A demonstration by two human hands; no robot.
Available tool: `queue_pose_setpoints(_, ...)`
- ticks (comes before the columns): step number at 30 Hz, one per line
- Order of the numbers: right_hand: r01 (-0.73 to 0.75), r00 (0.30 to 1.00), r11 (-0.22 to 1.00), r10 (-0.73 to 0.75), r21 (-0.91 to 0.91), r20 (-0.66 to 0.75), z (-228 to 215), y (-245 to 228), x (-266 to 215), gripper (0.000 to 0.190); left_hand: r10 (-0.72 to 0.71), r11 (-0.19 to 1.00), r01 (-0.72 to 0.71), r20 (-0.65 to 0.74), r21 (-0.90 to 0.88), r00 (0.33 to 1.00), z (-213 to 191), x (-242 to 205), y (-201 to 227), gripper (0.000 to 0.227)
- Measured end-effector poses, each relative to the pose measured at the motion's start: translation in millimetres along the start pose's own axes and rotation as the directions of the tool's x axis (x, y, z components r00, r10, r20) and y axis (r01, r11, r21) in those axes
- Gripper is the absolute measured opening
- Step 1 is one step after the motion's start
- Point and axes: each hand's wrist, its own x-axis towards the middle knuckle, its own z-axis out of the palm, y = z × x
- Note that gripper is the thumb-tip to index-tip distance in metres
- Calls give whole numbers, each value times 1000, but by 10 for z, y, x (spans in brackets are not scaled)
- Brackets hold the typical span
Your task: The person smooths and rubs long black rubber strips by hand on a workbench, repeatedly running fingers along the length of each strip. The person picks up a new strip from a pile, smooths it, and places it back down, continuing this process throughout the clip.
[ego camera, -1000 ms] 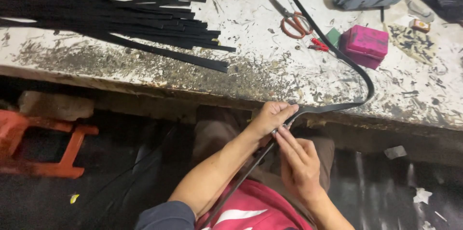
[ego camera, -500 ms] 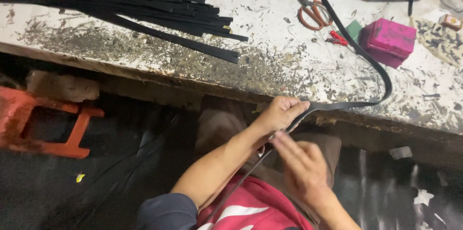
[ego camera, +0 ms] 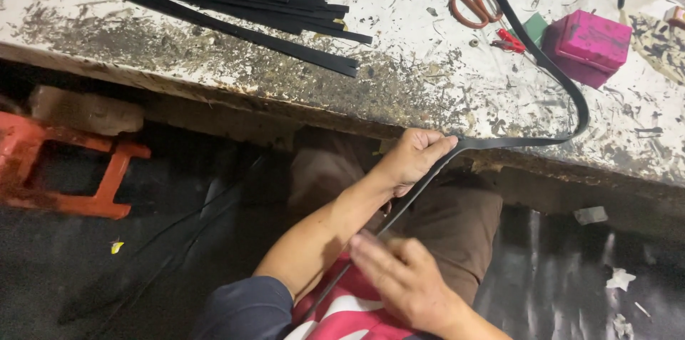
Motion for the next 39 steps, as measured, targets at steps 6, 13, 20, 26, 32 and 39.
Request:
queue_pose_setpoints(6,-247,950,968,234,-41,-204,-66,300,-55,35,172,979,-175,39,100,984,-110,148,-192,46)
queue_pose_setpoints(13,-85,990,992,73,-90,-121,138,221,-159,38,41,999,-40,33,-18,999,-47,54,-25,43)
queue_pose_setpoints(20,-3,998,998,-1,-68,-62,274,150,-230,38,109,994,-109,-15,-31,994,-33,163,-194,43)
queue_pose_setpoints(26,-104,980,988,81,-119,-180,112,93,-44,32,151,988,-151,17,19,988,-49,170,-172,45)
queue_pose_setpoints(32,-241,953,962,210,-126,-218,-35,376,-85,33,128,992,-128,29,-4,991,-53,174,-146,45)
queue_pose_setpoints(39,37,999,993,-33,-108,41,63,32,-11,34,221,975,-221,31,16,975,-8,231,-157,49)
